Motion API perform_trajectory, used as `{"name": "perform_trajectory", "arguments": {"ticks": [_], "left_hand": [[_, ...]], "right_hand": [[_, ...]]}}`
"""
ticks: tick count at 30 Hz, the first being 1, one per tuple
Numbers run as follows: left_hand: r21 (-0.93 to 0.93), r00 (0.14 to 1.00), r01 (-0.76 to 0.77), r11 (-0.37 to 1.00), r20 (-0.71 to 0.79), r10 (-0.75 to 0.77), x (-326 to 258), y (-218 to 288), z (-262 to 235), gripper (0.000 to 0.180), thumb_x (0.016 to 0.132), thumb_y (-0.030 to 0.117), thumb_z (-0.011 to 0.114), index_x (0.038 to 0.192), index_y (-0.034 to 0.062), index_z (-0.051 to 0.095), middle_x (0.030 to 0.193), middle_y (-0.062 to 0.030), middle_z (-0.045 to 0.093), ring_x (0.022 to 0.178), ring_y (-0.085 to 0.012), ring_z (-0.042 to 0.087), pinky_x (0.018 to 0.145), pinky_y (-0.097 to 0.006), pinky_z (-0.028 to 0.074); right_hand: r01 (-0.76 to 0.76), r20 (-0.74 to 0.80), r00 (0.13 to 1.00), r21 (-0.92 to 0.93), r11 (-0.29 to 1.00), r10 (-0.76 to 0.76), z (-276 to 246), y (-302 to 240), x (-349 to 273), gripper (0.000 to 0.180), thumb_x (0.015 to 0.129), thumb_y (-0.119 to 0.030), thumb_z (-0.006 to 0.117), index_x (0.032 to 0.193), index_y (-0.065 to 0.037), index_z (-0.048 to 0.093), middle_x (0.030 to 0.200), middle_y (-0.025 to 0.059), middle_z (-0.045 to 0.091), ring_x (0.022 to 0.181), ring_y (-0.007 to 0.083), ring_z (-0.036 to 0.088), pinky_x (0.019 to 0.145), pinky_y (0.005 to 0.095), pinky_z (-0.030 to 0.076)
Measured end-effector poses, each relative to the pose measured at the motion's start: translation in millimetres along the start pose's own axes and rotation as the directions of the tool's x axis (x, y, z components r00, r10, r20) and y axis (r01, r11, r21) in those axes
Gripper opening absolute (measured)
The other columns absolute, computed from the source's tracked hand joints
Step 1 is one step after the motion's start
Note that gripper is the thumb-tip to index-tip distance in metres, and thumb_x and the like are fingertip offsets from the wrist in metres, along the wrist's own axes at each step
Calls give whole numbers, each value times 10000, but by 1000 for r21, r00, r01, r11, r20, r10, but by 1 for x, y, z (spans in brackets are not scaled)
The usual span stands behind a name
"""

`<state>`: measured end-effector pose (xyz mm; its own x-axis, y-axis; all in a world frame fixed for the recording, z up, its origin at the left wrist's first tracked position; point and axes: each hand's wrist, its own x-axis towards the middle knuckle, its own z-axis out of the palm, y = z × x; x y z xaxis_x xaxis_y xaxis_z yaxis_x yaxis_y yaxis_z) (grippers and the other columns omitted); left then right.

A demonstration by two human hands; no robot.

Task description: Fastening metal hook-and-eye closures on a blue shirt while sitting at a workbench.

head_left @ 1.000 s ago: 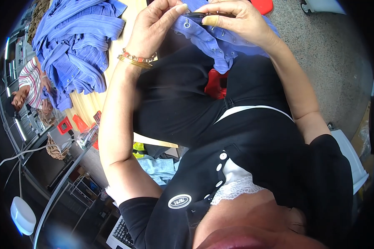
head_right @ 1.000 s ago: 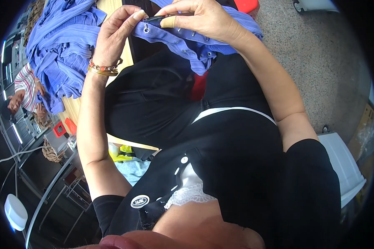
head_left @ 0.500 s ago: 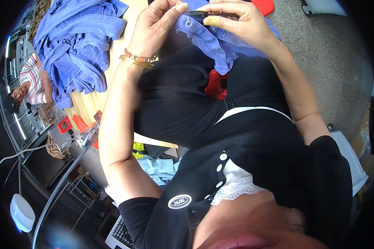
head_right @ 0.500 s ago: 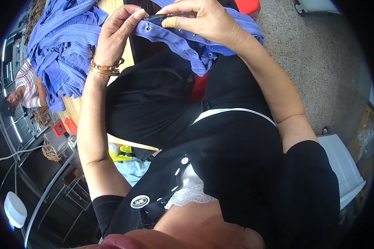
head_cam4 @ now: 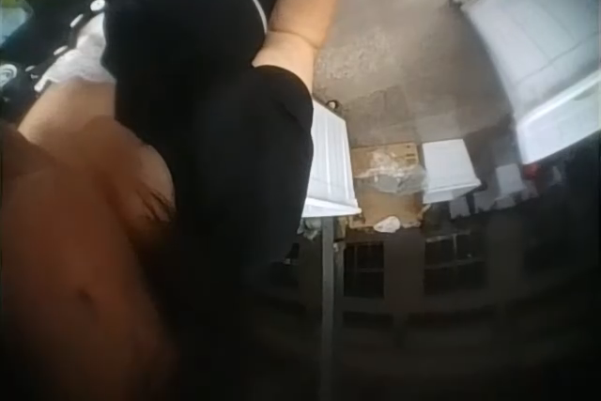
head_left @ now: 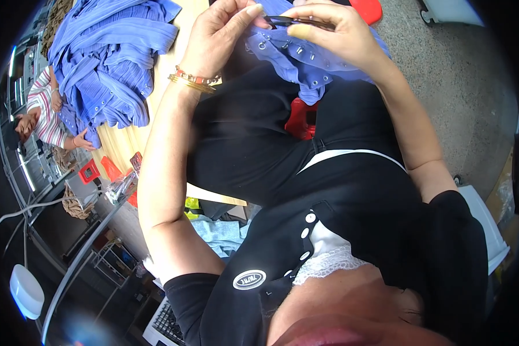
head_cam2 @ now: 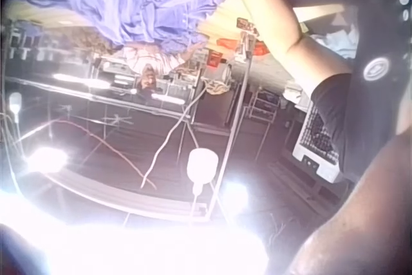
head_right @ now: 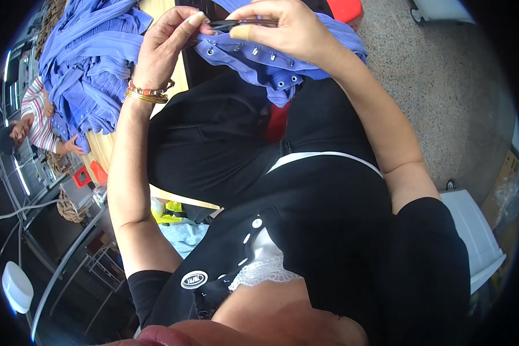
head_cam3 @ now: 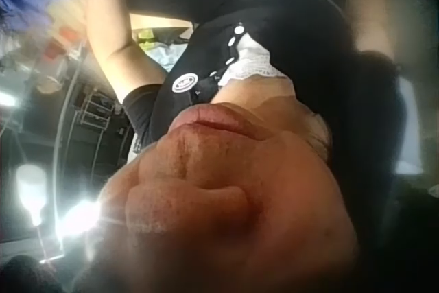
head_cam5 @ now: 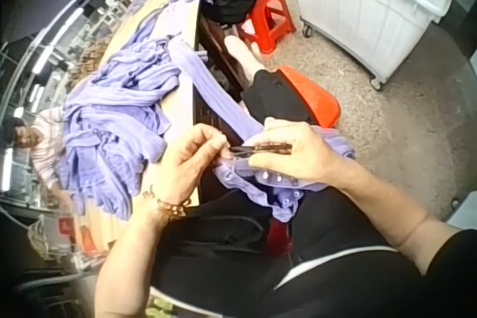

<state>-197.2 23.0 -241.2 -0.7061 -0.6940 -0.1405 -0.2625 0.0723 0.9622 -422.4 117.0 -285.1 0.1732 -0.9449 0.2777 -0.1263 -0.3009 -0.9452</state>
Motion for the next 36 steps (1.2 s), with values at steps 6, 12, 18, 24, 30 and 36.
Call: {"name": "perform_trajectory", "arguments": {"ticks": [6, 12, 18, 24, 30, 36], "left_hand": [[203, 990, 50, 978, -139, -22, 6, 4, 14, 238, 960, 244, 572, 978, 19, 650, 849, -33, 683, 795, -80, 626, 734, -215, 486], [74, 988, 103, 992, -123, -93, 7, -1, 16, 267, 940, 293, 604, 875, 40, 658, 784, -14, 688, 709, -63, 587, 654, -220, 456], [160, 984, 154, 975, -112, -137, 7, -4, 20, 257, 853, 294, 678, 821, 39, 701, 751, -43, 701, 693, -106, 633, 632, -270, 487], [378, 999, -8, 926, 35, -6, 18, -32, 33, 105, 772, 167, 688, 792, 65, 701, 804, -74, 707, 777, -205, 674, 711, -349, 532], [545, 992, 76, 835, 39, -116, 16, -20, 37, 162, 766, 206, 716, 901, 116, 716, 932, -61, 711, 940, -222, 651, 858, -387, 489], [738, 978, -59, 672, 178, -109, 33, -39, 50, 217, 811, 162, 605, 998, 154, 715, 1010, -81, 705, 975, -230, 658, 861, -389, 497]], "right_hand": [[-111, -47, 991, 216, 970, 123, -6, 14, -8, 253, 880, -15, 641, 1127, 41, 622, 990, 37, 558, 982, 109, 581, 868, 218, 445], [-191, -104, 970, 231, 954, 219, -1, 4, -4, 308, 902, -13, 605, 1202, 46, 580, 1110, 46, 591, 1016, 113, 584, 900, 228, 438], [-206, -141, 961, 206, 957, 238, 6, -15, 27, 326, 918, -42, 603, 1240, 3, 586, 1155, 34, 598, 1015, 101, 579, 897, 210, 433], [-19, 240, 971, 13, 1000, 16, 48, -50, 95, 346, 909, -57, 577, 1248, 16, 576, 968, 6, 535, 867, 77, 524, 792, 215, 426], [-294, 606, 716, -190, 937, 348, 108, -30, 150, 389, 877, -54, 593, 1259, 8, 561, 1036, 20, 585, 808, 66, 522, 716, 209, 445], [-116, 741, 601, -291, 950, 301, 162, -17, 177, 486, 784, -4, 612, 1269, -11, 567, 981, 40, 602, 734, 90, 537, 631, 235, 461]]}}
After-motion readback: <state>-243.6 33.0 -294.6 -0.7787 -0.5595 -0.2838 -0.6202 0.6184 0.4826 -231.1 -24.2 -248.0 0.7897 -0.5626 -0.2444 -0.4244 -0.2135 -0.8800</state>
